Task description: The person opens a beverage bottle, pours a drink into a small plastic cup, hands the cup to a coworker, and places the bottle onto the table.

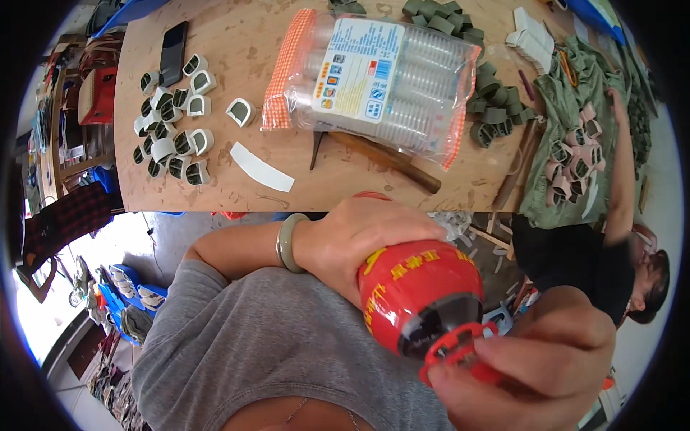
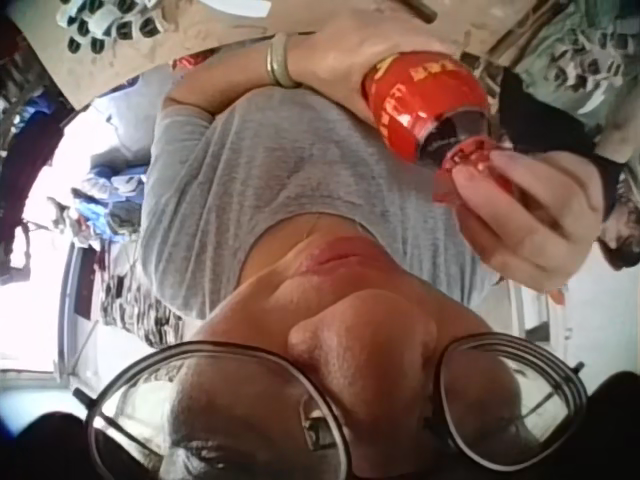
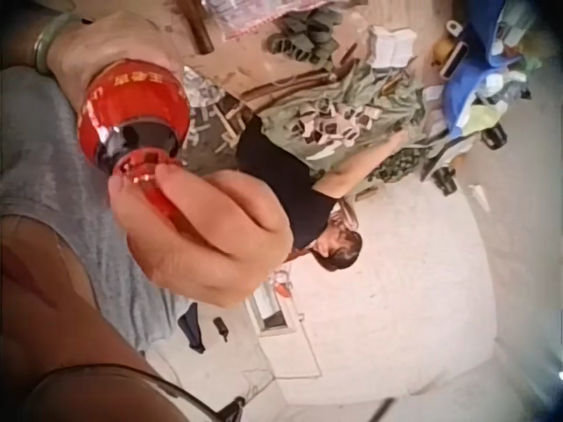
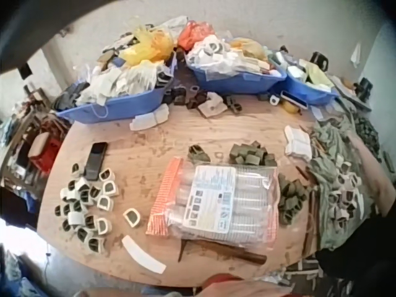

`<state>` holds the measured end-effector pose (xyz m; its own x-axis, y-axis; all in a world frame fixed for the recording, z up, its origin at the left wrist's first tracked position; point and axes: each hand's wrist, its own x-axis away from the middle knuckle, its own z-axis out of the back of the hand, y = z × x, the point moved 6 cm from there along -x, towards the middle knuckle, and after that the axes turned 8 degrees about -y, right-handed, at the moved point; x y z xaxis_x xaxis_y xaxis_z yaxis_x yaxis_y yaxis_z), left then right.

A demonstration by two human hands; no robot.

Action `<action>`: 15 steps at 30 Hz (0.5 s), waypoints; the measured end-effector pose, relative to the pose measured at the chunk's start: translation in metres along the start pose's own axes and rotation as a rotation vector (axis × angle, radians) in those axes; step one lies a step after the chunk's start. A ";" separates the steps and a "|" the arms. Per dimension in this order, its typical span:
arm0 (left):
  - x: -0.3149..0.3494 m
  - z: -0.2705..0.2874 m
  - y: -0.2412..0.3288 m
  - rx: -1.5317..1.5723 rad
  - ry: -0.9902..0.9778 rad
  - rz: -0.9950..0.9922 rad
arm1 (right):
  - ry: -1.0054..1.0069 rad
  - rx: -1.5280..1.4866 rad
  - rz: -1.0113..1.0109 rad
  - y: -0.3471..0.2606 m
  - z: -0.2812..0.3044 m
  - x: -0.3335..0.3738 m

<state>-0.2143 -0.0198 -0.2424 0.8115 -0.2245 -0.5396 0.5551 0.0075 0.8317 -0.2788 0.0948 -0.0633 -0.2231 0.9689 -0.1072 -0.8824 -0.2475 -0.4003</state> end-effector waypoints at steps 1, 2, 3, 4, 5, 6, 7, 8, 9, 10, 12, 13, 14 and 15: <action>0.004 -0.003 -0.002 -0.006 -0.005 -0.008 | -0.027 0.000 0.055 -0.006 -0.005 0.003; 0.009 -0.006 0.000 0.021 0.000 -0.057 | 0.077 -0.048 0.165 -0.010 -0.012 0.007; 0.015 -0.009 0.004 0.052 0.001 -0.107 | 0.079 -0.035 0.164 -0.020 -0.016 0.010; 0.023 -0.011 0.007 0.047 -0.005 -0.119 | 0.178 -0.109 0.072 -0.028 -0.012 0.014; 0.032 -0.013 0.009 0.048 -0.003 -0.110 | 0.229 -0.136 0.028 -0.030 -0.015 0.018; 0.040 -0.015 0.011 0.053 -0.010 -0.107 | 0.283 -0.160 -0.021 -0.032 -0.019 0.025; 0.050 -0.018 0.013 0.049 -0.025 -0.126 | 0.342 -0.260 0.007 -0.020 -0.027 0.038; 0.062 -0.019 0.016 0.041 -0.022 -0.127 | 0.399 -0.369 0.043 -0.002 -0.039 0.052; 0.073 -0.021 0.020 0.050 -0.025 -0.138 | 0.455 -0.469 0.063 0.009 -0.051 0.066; 0.084 -0.023 0.024 0.063 -0.042 -0.157 | 0.540 -0.387 -0.061 0.008 -0.067 0.072; 0.107 -0.025 0.032 0.028 -0.078 -0.130 | 0.666 -0.092 -0.413 0.007 -0.119 0.069; 0.123 -0.024 0.038 0.009 -0.080 -0.131 | 0.699 -0.173 -0.464 0.016 -0.152 0.057; 0.135 -0.026 0.040 -0.020 -0.088 -0.097 | 0.804 -0.507 -0.472 0.026 -0.185 0.043; 0.146 -0.027 0.040 -0.052 -0.097 -0.066 | 0.826 -0.710 -0.467 0.036 -0.218 0.036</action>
<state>-0.0686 -0.0260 -0.2915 0.7530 -0.3194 -0.5754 0.6172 0.0394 0.7858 -0.2281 0.1194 -0.2799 0.6247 0.7336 -0.2676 -0.3218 -0.0704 -0.9442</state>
